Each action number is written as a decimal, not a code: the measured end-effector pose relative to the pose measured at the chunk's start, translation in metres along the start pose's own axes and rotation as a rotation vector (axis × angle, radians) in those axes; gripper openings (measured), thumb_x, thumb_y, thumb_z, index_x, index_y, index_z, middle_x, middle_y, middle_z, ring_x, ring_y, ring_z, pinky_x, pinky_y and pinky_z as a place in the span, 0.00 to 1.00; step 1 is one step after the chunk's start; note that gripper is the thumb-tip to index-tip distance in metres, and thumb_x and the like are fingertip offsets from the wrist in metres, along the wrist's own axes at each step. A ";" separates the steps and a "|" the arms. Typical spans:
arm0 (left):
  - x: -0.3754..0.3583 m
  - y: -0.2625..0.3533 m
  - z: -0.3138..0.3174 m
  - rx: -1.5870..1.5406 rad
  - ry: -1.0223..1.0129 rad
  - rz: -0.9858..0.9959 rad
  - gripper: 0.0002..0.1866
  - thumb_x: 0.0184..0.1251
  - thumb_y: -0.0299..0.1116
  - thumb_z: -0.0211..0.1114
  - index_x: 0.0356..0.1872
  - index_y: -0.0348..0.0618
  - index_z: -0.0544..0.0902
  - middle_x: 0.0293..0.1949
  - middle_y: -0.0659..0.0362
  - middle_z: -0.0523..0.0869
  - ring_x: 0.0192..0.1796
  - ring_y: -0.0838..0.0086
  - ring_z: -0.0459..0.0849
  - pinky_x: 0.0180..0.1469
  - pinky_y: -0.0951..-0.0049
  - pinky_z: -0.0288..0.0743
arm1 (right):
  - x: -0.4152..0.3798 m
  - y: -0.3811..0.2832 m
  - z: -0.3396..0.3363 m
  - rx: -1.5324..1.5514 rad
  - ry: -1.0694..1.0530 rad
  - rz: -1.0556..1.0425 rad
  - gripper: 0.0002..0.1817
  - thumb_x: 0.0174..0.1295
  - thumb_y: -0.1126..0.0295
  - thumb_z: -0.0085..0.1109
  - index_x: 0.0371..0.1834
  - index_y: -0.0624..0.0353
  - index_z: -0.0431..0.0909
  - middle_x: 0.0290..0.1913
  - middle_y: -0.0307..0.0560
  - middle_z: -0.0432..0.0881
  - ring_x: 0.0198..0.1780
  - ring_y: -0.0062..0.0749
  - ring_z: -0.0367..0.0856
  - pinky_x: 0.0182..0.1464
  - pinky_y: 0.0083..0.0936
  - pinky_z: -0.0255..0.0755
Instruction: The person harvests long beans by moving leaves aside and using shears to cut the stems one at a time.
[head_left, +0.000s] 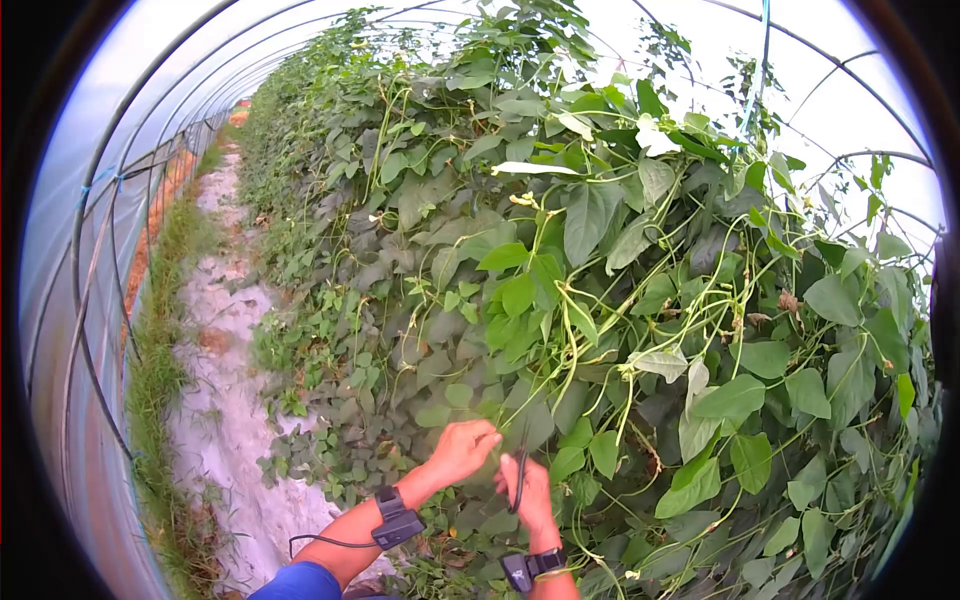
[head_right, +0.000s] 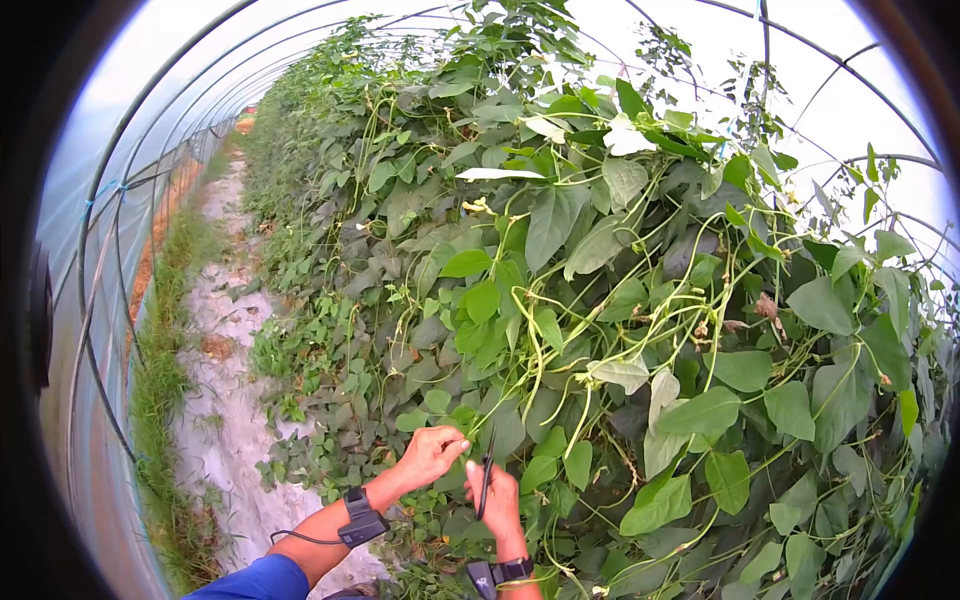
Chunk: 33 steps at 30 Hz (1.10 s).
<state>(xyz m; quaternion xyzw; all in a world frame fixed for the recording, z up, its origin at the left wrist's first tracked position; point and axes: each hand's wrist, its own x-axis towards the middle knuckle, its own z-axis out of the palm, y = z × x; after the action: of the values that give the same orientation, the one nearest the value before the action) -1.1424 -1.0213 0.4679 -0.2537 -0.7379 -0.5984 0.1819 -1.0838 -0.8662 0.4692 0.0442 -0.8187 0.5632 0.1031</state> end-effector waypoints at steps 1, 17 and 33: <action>-0.002 0.002 -0.001 0.014 -0.014 -0.018 0.08 0.63 0.32 0.63 0.32 0.36 0.82 0.24 0.51 0.80 0.25 0.63 0.79 0.29 0.66 0.71 | 0.009 -0.007 -0.005 -0.026 -0.005 -0.005 0.24 0.67 0.50 0.55 0.28 0.65 0.77 0.22 0.42 0.79 0.22 0.22 0.76 0.24 0.21 0.67; -0.053 -0.034 -0.011 0.183 -0.105 0.000 0.10 0.60 0.33 0.67 0.32 0.35 0.82 0.23 0.51 0.81 0.24 0.60 0.79 0.28 0.64 0.71 | 0.027 -0.032 -0.021 -0.002 0.043 0.060 0.28 0.63 0.47 0.59 0.18 0.62 0.74 0.12 0.40 0.73 0.12 0.20 0.71 0.16 0.19 0.64; 0.129 0.043 0.036 -0.120 0.149 0.197 0.38 0.47 0.28 0.73 0.64 0.41 0.69 0.49 0.55 0.78 0.44 0.67 0.79 0.47 0.67 0.76 | -0.081 0.096 0.005 0.274 0.061 0.339 0.24 0.63 0.52 0.61 0.20 0.63 0.76 0.16 0.44 0.77 0.15 0.21 0.72 0.17 0.18 0.64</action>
<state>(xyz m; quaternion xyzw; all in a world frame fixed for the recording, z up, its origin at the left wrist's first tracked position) -1.2197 -0.9593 0.5674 -0.2900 -0.6569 -0.6379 0.2784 -1.0232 -0.8396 0.3625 -0.0978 -0.7267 0.6795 0.0246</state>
